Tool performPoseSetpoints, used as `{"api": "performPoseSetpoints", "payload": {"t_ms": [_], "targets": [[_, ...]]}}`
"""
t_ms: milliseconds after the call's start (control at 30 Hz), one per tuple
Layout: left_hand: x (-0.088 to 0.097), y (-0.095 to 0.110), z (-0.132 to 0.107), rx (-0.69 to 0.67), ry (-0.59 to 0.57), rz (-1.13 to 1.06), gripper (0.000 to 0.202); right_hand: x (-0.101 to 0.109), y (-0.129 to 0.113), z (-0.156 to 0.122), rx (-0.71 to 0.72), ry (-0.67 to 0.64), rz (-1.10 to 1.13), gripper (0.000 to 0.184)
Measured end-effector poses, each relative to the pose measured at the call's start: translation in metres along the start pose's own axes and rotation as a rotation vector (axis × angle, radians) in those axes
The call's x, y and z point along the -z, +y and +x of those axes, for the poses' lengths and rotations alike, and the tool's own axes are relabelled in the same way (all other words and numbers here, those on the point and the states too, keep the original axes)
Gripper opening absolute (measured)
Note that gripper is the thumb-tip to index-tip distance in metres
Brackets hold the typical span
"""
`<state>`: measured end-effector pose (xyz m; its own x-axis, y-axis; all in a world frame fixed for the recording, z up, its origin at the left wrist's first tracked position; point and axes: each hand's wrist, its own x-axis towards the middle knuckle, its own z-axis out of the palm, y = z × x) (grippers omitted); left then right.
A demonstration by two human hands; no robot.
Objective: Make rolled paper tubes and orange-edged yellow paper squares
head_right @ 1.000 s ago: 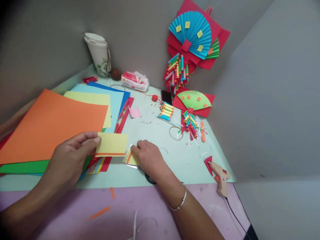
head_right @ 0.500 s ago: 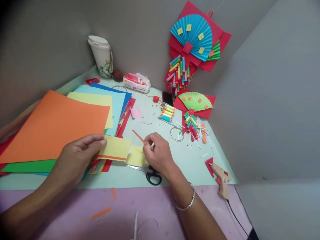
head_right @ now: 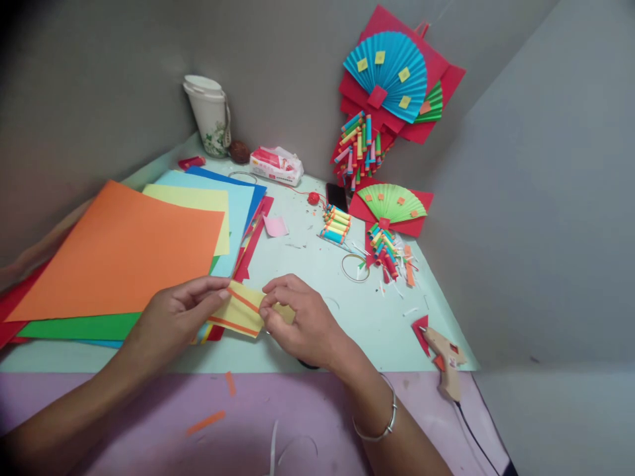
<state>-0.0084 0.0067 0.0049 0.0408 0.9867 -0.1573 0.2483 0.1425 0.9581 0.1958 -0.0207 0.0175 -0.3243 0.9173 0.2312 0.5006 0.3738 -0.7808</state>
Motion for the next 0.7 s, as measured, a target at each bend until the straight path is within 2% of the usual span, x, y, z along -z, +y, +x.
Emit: {"api": "performPoseSetpoints", "payload": {"t_ms": [167,467,700], "targets": [[0.0,-0.0013,-0.0004,-0.006,-0.005,0.045,0.03,-0.0004,0.0026,0.002,0.021,-0.011,0.004,0.011],[-0.0007,-0.0059,0.0013,-0.037,-0.036,-0.004,0.028,-0.0002,0.0021,0.0015,-0.016,-0.018,0.01,0.012],[-0.0008,-0.002,-0.0002,-0.041,-0.043,0.049,0.029,0.0006,0.0009,0.0012,-0.044,-0.032,0.025,0.012]]}}
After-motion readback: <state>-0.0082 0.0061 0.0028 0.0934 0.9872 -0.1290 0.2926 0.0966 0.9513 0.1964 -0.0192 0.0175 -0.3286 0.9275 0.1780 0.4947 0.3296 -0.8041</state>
